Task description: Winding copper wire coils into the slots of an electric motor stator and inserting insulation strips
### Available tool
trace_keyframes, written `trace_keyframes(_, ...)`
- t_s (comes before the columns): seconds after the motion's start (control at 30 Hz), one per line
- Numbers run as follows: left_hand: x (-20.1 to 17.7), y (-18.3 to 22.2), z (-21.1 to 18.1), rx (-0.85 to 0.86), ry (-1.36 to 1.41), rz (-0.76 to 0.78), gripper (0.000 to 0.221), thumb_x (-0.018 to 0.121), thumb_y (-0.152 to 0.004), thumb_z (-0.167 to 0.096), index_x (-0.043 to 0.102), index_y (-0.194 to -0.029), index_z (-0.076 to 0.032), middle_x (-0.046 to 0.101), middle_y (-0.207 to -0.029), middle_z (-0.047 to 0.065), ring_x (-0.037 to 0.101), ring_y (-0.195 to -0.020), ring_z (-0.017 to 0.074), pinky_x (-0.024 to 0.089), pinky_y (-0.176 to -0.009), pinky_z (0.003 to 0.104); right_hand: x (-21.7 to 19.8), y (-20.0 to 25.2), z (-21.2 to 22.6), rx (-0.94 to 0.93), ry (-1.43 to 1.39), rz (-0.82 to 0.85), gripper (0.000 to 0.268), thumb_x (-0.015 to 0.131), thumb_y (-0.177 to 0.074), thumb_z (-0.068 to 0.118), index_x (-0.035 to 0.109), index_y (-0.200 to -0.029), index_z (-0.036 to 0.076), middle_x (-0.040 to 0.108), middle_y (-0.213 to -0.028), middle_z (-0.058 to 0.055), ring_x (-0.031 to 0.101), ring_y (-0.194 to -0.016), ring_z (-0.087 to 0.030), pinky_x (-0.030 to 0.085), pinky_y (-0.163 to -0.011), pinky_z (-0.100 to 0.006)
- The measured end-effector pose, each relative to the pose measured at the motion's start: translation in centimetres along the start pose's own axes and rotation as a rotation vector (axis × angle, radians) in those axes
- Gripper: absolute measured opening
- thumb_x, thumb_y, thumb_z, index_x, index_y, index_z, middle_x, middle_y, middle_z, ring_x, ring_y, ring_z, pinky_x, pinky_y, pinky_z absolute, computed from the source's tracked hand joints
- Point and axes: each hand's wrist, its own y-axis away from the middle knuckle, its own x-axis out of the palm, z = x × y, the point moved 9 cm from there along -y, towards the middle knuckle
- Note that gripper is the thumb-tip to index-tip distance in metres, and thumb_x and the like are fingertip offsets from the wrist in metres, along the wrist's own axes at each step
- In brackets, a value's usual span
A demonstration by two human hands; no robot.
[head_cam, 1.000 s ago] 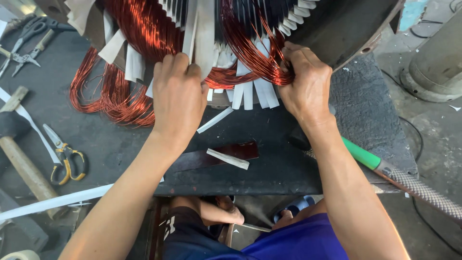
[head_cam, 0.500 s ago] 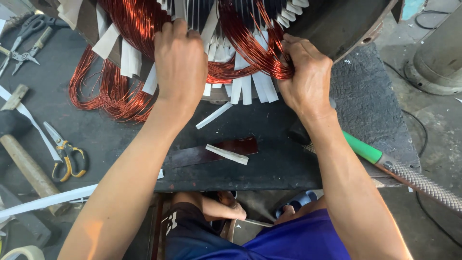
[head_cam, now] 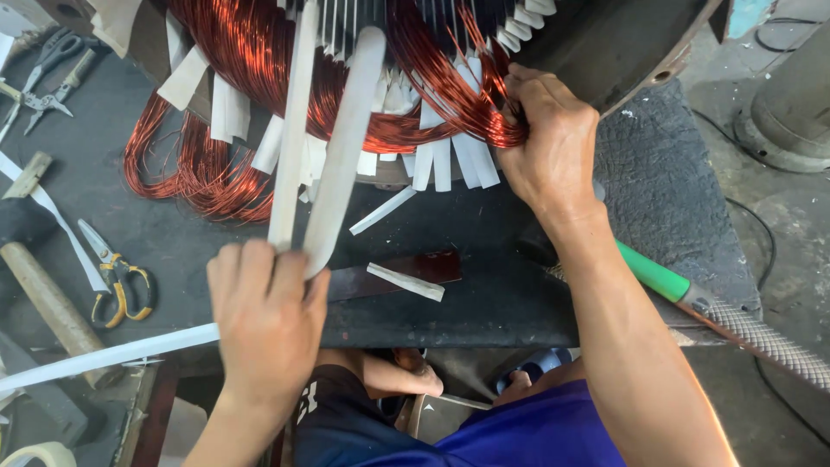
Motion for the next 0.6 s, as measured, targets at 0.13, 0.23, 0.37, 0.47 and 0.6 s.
trace_keyframes(0.13, -2.6, 2.5, 1.1, -0.144, 0.059, -0.026, 0.019, 0.086, -0.094, -0.010, 0.070, -0.098, 0.000, 0.052, -0.094, 0.016, 0.047, -0.085, 0.0397, 0.041, -0.081, 0.051, -0.2, 0.0, 0.3, -0.024, -0.012, 0.024, 0.011, 0.068, -0.097, -0.007, 0.072, -0.105, -0.013, 0.077, -0.113, -0.030, 0.077, -0.117, -0.042, 0.063, -0.096, -0.047)
trace_keyframes(0.23, -3.7, 1.9, 0.6, -0.137, 0.025, -0.038, 0.018, 0.088, -0.093, -0.005, 0.070, -0.095, -0.002, 0.052, -0.093, 0.015, 0.048, -0.085, 0.0397, 0.042, -0.080, 0.051, 0.2, -0.3, 0.0, -0.008, 0.026, 0.039, 0.015, 0.072, -0.109, 0.001, 0.077, -0.110, -0.013, 0.078, -0.118, -0.031, 0.078, -0.113, -0.042, 0.062, -0.095, -0.047)
trace_keyframes(0.37, -3.9, 0.7, -0.1, -0.112, 0.066, -0.010, 0.019, 0.083, -0.098, -0.012, 0.068, -0.095, 0.000, 0.049, -0.092, 0.016, 0.044, -0.085, 0.0399, 0.038, -0.080, 0.051, -0.2, -0.5, 0.2, -0.010, 0.002, 0.036, 0.012, 0.068, -0.105, -0.004, 0.077, -0.106, -0.012, 0.080, -0.114, -0.028, 0.078, -0.110, -0.041, 0.061, -0.090, -0.047)
trace_keyframes(0.47, -3.3, 0.1, -0.5, -0.095, 0.021, 0.056, 0.022, 0.082, -0.097, -0.016, 0.066, -0.097, -0.001, 0.050, -0.096, 0.016, 0.045, -0.087, 0.0414, 0.037, -0.078, 0.053, -0.2, -0.4, 0.1, -0.002, -0.016, 0.035, 0.016, 0.064, -0.096, -0.008, 0.076, -0.106, -0.012, 0.079, -0.116, -0.027, 0.078, -0.108, -0.041, 0.061, -0.091, -0.046)
trace_keyframes(0.6, -3.3, -0.3, -1.0, -0.078, -0.065, 0.080, 0.029, 0.090, -0.089, -0.016, 0.067, -0.097, -0.001, 0.051, -0.098, 0.016, 0.046, -0.090, 0.0414, 0.039, -0.078, 0.054, 0.0, -0.1, 0.0, -0.025, 0.038, 0.019, 0.015, 0.071, -0.106, -0.002, 0.078, -0.113, -0.013, 0.079, -0.117, -0.029, 0.078, -0.113, -0.041, 0.063, -0.098, -0.048)
